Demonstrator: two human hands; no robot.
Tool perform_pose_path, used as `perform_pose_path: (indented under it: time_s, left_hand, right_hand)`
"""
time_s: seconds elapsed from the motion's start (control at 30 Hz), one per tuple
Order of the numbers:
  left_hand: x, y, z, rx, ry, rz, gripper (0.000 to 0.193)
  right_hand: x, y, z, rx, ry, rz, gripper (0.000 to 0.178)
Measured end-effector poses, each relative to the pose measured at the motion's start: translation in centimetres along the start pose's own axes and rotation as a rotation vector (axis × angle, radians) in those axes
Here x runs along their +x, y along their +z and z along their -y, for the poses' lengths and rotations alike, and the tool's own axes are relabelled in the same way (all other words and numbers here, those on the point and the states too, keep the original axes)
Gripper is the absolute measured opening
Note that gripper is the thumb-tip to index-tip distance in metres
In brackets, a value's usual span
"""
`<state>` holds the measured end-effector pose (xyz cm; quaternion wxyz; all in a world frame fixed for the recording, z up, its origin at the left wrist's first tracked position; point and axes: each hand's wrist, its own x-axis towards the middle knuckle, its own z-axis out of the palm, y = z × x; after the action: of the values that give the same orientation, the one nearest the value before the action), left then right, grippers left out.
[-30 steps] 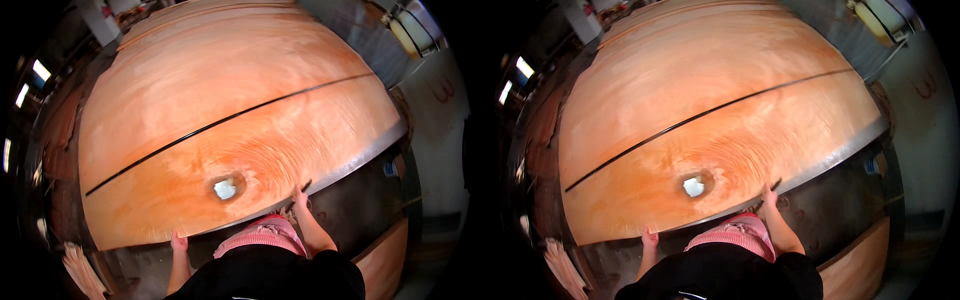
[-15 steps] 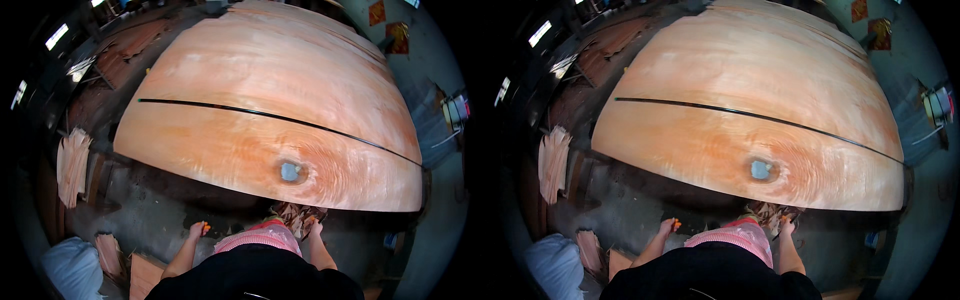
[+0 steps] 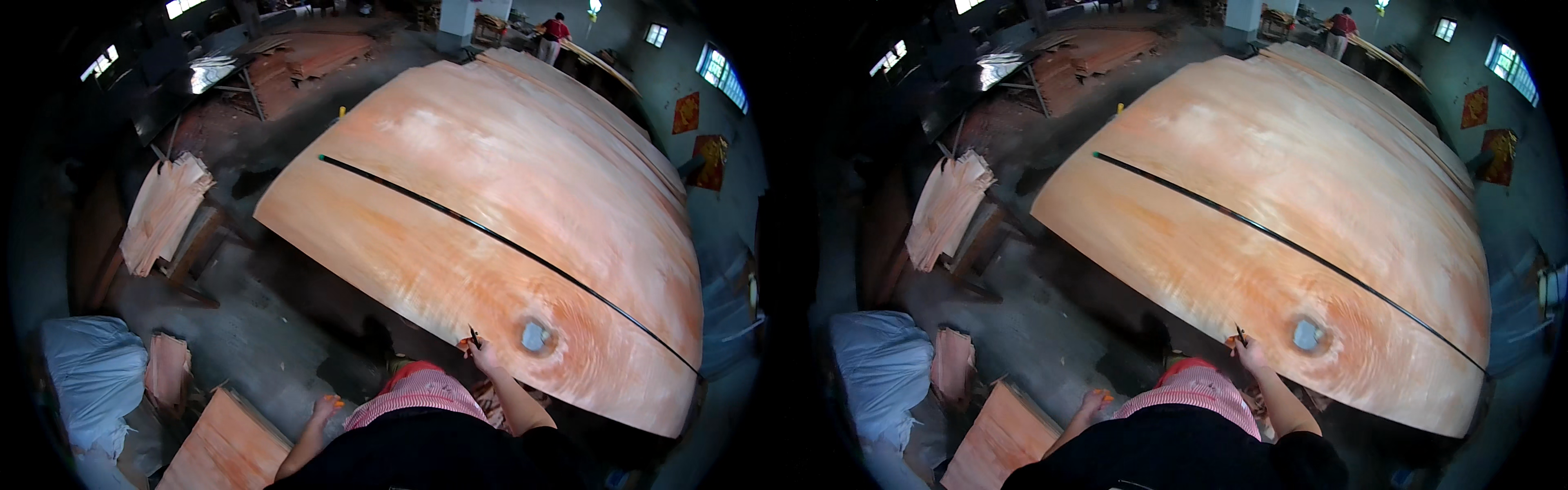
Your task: The person cuts large sheets of wood veneer using a utility knife and a long metal straightedge. They measure and mark the veneer, then slice along the straightedge to create straight cuts. The person also uses a smaller template to cut out specific curved shapes from the veneer sheets.
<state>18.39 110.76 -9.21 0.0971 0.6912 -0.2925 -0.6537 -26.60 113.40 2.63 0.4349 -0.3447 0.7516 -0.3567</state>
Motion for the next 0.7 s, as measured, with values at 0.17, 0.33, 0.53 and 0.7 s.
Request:
perform_pose_path:
  time_s: [0.17,0.33,0.53,0.7]
  left_hand:
    - [2.6,-3.4,-1.7,0.034,0.114,0.025,0.025]
    - [4.0,-9.7,-4.9,0.172,0.021,-0.006,0.023]
    - [4.8,-15.1,-12.9,0.113,0.192,-0.078,0.026]
    - [9.0,-19.4,-13.7,0.306,0.72,-0.134,0.031]
  right_hand:
    - [8.3,5.1,6.7,0.142,-0.083,0.063,0.022]
    - [17.1,10.7,12.3,0.419,-0.089,0.243,0.022]
    - [23.9,17.7,18.8,0.324,-0.107,0.31,0.022]
    - [29.5,24.2,21.5,0.061,-0.155,0.338,0.019]
